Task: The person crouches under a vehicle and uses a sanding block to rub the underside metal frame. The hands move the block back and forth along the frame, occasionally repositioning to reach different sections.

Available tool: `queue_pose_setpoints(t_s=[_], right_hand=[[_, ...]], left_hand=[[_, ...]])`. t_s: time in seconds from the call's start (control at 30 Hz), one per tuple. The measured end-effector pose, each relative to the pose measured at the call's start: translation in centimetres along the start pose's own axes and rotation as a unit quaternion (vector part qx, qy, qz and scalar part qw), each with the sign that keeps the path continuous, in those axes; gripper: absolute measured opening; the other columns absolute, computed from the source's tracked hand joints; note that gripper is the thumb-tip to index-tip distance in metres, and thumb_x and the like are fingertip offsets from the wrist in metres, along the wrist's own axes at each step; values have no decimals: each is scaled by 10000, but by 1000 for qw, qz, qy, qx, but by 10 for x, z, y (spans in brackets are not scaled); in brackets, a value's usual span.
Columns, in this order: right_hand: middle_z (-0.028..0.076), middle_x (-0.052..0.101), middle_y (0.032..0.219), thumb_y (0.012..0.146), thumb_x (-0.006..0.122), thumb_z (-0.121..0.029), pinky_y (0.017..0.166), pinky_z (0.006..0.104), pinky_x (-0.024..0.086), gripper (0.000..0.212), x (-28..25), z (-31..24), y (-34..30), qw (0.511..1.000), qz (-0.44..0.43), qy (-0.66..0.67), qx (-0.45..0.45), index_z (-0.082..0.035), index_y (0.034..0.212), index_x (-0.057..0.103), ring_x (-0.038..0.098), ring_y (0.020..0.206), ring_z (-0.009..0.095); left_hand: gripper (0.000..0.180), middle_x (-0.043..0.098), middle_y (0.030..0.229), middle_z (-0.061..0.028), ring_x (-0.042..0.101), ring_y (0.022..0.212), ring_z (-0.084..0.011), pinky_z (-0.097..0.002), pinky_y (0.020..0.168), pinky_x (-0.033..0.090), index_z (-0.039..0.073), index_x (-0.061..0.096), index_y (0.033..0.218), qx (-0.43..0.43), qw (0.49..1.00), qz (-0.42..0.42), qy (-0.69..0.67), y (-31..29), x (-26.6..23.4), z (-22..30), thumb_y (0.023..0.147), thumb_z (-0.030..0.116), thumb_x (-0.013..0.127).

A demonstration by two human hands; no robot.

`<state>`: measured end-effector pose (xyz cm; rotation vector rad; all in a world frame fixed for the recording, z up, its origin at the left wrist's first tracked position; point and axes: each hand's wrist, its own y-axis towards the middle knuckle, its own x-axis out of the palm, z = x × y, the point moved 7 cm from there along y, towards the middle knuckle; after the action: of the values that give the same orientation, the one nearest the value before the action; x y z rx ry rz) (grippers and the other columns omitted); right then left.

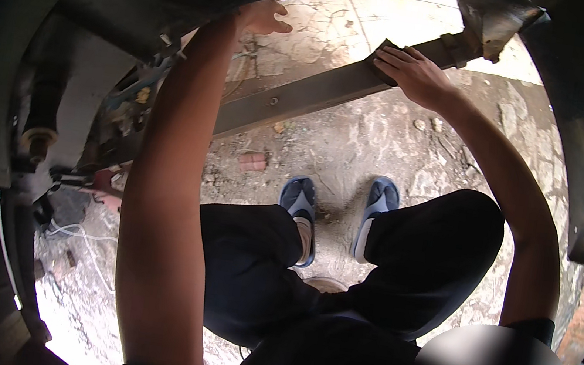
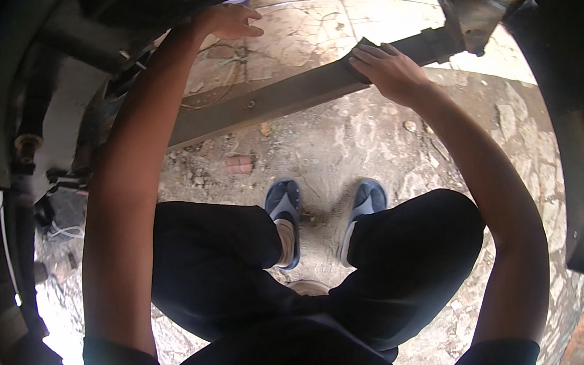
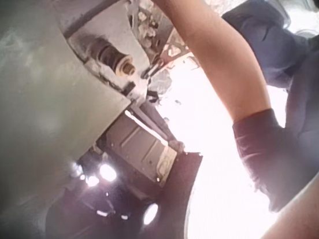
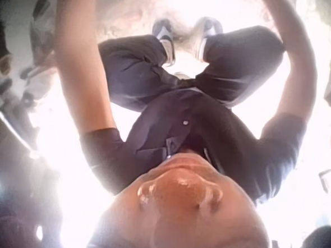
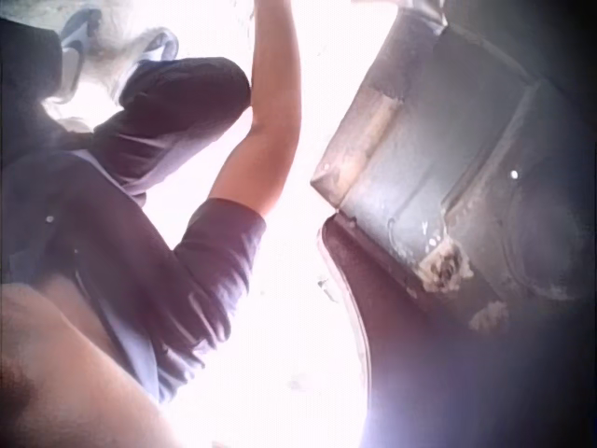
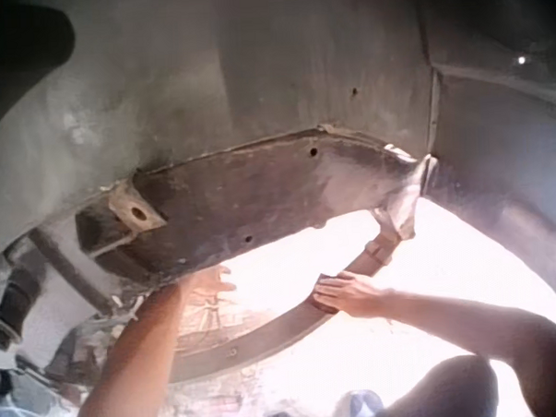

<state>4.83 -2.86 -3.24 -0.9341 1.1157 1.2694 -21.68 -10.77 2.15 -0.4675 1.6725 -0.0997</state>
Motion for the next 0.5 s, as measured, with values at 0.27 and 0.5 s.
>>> queue_pose_setpoints(t_s=[0.27, 0.5], right_hand=[[77, 312, 1564, 969, 515, -178, 1160, 406, 343, 563, 22, 12, 6, 997, -48, -43, 38, -103, 1495, 328, 322, 1431, 233], [172, 440, 1469, 961, 504, -96, 1099, 428, 397, 474, -20, 0, 21, 975, -188, 80, 87, -14, 1420, 423, 472, 1315, 327]], left_hand=[[612, 633, 1261, -164, 633, 1118, -345, -418, 983, 483, 113, 489, 1411, 13, 998, 26, -55, -92, 32, -22, 929, 476, 593], [574, 585, 1335, -162, 590, 1192, -324, -434, 1002, 473, 166, 481, 1425, -22, 996, -73, -36, -155, 64, -34, 943, 468, 556]])
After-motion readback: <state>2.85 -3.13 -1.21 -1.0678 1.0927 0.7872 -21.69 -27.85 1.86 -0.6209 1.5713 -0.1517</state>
